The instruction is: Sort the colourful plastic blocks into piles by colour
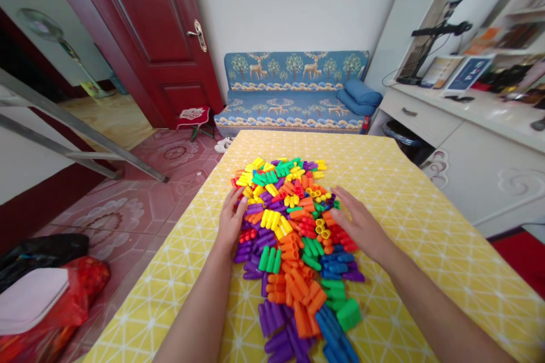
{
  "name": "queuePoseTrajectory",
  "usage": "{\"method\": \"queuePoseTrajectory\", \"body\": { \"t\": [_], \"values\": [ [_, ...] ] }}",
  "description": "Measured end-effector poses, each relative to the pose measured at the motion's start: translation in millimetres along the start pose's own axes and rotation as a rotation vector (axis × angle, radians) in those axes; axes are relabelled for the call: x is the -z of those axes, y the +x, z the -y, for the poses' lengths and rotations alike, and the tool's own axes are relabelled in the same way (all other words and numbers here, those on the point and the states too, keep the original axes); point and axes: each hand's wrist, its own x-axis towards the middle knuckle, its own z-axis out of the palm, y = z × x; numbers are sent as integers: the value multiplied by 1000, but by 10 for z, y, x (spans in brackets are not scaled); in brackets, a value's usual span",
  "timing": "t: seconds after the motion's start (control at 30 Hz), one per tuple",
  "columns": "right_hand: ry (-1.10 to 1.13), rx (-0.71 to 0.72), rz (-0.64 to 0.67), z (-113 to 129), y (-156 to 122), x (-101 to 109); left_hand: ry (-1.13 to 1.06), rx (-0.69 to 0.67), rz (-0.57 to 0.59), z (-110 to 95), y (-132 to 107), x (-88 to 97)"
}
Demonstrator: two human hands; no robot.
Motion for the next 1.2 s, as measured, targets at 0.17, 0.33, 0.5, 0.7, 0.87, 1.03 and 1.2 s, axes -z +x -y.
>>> {"method": "queuePoseTrajectory", "body": {
  "t": [0.17, 0.33, 0.5, 0.7, 0.87, 1.03, 1.2],
  "values": [
    [-292, 188, 30, -347, -1323, -27, -39, 35, 171, -52, -139, 212],
    [-650, 645, 40, -300, -1858, -322, 60, 8, 148, -45, -214, 165],
    [-691, 859, 53, 156, -1434, -597, 163, -60, 75, 0, -226, 61],
    [-590, 656, 67, 551, -669, -850, 46, -44, 84, 48, -233, 119],
    [-538, 415, -16, 627, 25, -1014, 8, -35, 85, 20, -227, 124],
    [-388, 238, -197, 288, 281, -616, 159, 10, -107, 71, -169, 150],
    [-521, -183, -294, -514, 220, -2, 432, 92, -59, 73, -24, 89]
  ]
}}
